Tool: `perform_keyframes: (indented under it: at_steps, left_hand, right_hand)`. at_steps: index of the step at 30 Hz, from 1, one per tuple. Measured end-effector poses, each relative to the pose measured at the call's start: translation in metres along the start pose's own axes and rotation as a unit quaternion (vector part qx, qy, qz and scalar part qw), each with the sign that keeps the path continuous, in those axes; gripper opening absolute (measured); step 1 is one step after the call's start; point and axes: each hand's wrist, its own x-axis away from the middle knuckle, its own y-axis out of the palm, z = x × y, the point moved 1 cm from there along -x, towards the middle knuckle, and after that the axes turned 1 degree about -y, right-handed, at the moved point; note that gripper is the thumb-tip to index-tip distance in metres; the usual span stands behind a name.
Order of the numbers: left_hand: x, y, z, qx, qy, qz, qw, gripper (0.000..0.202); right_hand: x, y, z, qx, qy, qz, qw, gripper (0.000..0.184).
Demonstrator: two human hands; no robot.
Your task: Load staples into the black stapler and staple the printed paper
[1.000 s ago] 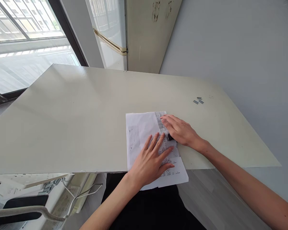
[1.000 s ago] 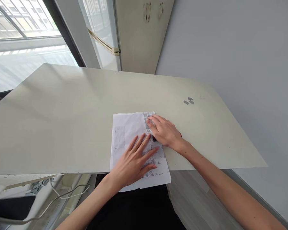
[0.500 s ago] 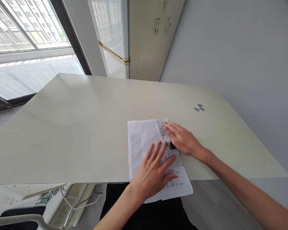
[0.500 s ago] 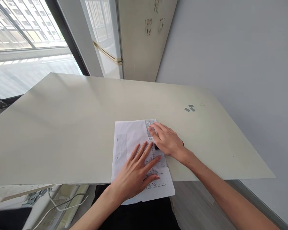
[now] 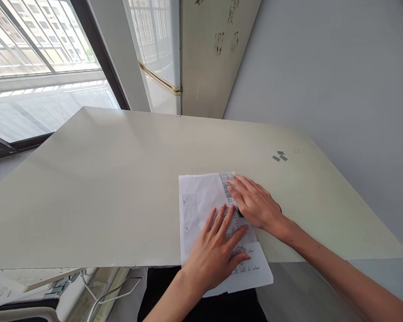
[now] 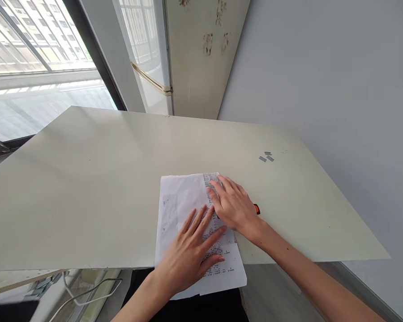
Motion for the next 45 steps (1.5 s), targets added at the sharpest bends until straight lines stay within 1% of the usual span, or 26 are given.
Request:
perform_keyframes:
  at_steps: [7,10,12,15,17,20,22,25,27,30,34,38,41,43,45]
  left_hand:
    - [0.001,-0.001,-0.002,0.011,0.001,-0.011,1.0,0.063]
    - [0.001,-0.001,-0.002,0.013,0.001,-0.01,1.0,0.063]
    - [0.001,-0.001,-0.001,0.014,0.002,-0.006,1.0,0.062]
    - [0.001,-0.002,-0.001,0.012,0.004,-0.007,1.0,0.059]
    - [0.002,-0.004,-0.002,0.003,0.007,-0.013,1.0,0.057]
    - [0.005,-0.01,-0.008,-0.012,0.011,-0.016,1.0,0.055]
    - [0.008,-0.016,-0.016,-0.02,0.012,-0.009,1.0,0.054]
    - [0.014,-0.029,-0.029,-0.033,0.021,-0.007,0.999,0.053]
    - [0.016,-0.038,-0.037,-0.042,0.027,-0.012,0.999,0.052]
    - [0.017,-0.048,-0.047,-0.051,0.024,-0.025,0.998,0.051]
    - [0.013,-0.053,-0.051,-0.05,0.004,-0.056,0.997,0.053]
    - [0.01,-0.055,-0.051,-0.039,-0.009,-0.071,0.997,0.054]
    - [0.016,-0.061,-0.058,-0.035,-0.037,-0.051,0.997,0.057]
    - [0.026,-0.066,-0.069,-0.043,-0.075,-0.018,0.996,0.059]
    - [0.039,-0.071,-0.083,-0.057,-0.121,0.018,0.991,0.06]
  right_hand:
    - [-0.002,0.019,-0.002,0.102,-0.034,0.047,0.993,0.055]
    - [-0.003,0.021,-0.006,0.11,-0.04,0.051,0.992,0.056]
    - [-0.003,0.019,-0.008,0.102,-0.039,0.049,0.993,0.057]
    - [-0.001,0.01,-0.006,0.05,-0.026,0.044,0.997,0.057]
    - [0.002,0.003,-0.001,-0.031,-0.012,0.047,0.998,0.054]
    - [0.013,-0.007,0.012,-0.161,0.004,0.058,0.985,0.049]
    - [0.025,-0.01,0.023,-0.202,-0.007,0.052,0.978,0.047]
    - [0.046,-0.006,0.041,-0.21,-0.051,0.03,0.976,0.044]
    - [0.059,-0.001,0.052,-0.217,-0.058,0.026,0.974,0.041]
    - [0.074,0.005,0.067,-0.25,-0.019,0.037,0.967,0.038]
    - [0.082,0.009,0.078,-0.299,0.041,0.066,0.951,0.034]
    - [0.081,0.01,0.081,-0.331,0.059,0.069,0.939,0.033]
    - [0.079,0.012,0.082,-0.342,0.06,0.077,0.935,0.033]
    - [0.078,0.013,0.082,-0.354,0.067,0.082,0.929,0.034]
    - [0.078,0.012,0.082,-0.366,0.073,0.071,0.925,0.034]
